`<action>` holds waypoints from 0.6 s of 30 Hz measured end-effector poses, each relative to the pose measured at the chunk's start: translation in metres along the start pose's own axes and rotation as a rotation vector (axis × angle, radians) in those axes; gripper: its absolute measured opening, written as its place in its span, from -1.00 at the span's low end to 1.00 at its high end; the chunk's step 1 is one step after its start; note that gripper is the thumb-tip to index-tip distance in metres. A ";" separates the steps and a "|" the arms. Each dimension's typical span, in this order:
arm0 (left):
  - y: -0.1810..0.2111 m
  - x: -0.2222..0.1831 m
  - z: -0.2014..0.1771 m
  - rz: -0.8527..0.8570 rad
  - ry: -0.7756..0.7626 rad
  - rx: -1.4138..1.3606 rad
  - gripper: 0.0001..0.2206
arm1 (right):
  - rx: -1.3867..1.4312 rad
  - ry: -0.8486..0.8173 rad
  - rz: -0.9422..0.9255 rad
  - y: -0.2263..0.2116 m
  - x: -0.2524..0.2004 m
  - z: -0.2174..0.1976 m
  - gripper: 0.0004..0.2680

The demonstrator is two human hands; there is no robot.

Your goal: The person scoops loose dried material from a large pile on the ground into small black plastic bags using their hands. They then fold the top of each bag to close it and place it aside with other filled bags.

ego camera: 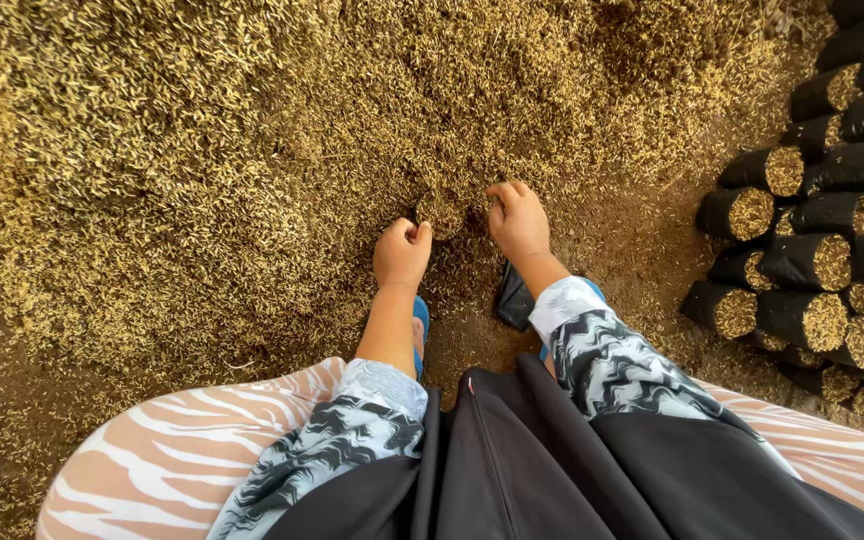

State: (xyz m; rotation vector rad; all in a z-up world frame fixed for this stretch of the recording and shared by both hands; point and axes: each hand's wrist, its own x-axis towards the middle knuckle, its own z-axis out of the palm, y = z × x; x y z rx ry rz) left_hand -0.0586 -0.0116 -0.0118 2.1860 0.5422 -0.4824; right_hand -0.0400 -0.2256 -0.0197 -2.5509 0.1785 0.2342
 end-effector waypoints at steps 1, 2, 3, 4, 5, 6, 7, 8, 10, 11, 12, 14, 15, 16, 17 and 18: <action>0.003 -0.001 -0.001 -0.020 0.005 -0.025 -0.68 | -0.041 0.038 -0.093 0.005 0.000 -0.002 -0.77; 0.005 -0.003 -0.001 -0.040 0.010 -0.050 -0.69 | -0.083 0.075 -0.187 0.010 -0.004 -0.003 -0.72; 0.005 -0.006 0.000 -0.065 0.017 -0.075 -0.70 | -0.122 0.107 -0.282 0.015 -0.009 -0.001 -0.67; 0.005 -0.007 0.000 -0.058 0.024 -0.083 -0.70 | -0.148 0.122 -0.322 0.020 -0.016 0.004 -0.67; 0.005 -0.008 0.001 -0.050 0.030 -0.092 -0.70 | -0.175 0.137 -0.361 0.025 -0.024 0.010 -0.67; 0.004 -0.009 0.001 -0.042 0.036 -0.101 -0.69 | -0.201 0.152 -0.401 0.031 -0.026 0.016 -0.67; 0.004 -0.010 0.000 -0.053 0.031 -0.116 -0.69 | -0.222 0.124 -0.367 0.036 -0.026 0.022 -0.71; 0.004 -0.011 -0.001 -0.064 0.025 -0.130 -0.70 | -0.242 0.096 -0.334 0.041 -0.025 0.027 -0.75; 0.006 -0.012 -0.001 -0.073 0.004 -0.141 -0.70 | -0.156 0.121 -0.274 0.050 -0.017 0.029 -0.81; 0.007 -0.012 -0.003 -0.073 -0.005 -0.138 -0.70 | -0.047 0.173 -0.255 0.050 -0.008 0.026 -0.83; 0.008 -0.011 -0.004 -0.073 -0.014 -0.135 -0.70 | 0.062 0.224 -0.236 0.048 0.002 0.022 -0.85; 0.007 -0.010 -0.006 -0.092 -0.044 -0.101 -0.69 | 0.390 0.024 0.094 0.037 0.023 0.007 -0.82; 0.006 -0.009 -0.004 -0.102 -0.062 -0.085 -0.68 | 0.549 -0.078 0.262 0.029 0.033 0.001 -0.81; 0.005 -0.010 -0.002 -0.079 -0.043 -0.083 -0.70 | 0.599 -0.157 0.240 0.017 0.040 -0.005 -0.80; 0.004 -0.010 0.000 -0.055 -0.021 -0.079 -0.71 | 0.651 -0.237 0.216 0.004 0.046 -0.010 -0.80; 0.003 -0.009 0.002 -0.031 0.000 -0.075 -0.72 | 0.703 -0.317 0.192 -0.009 0.047 -0.013 -0.79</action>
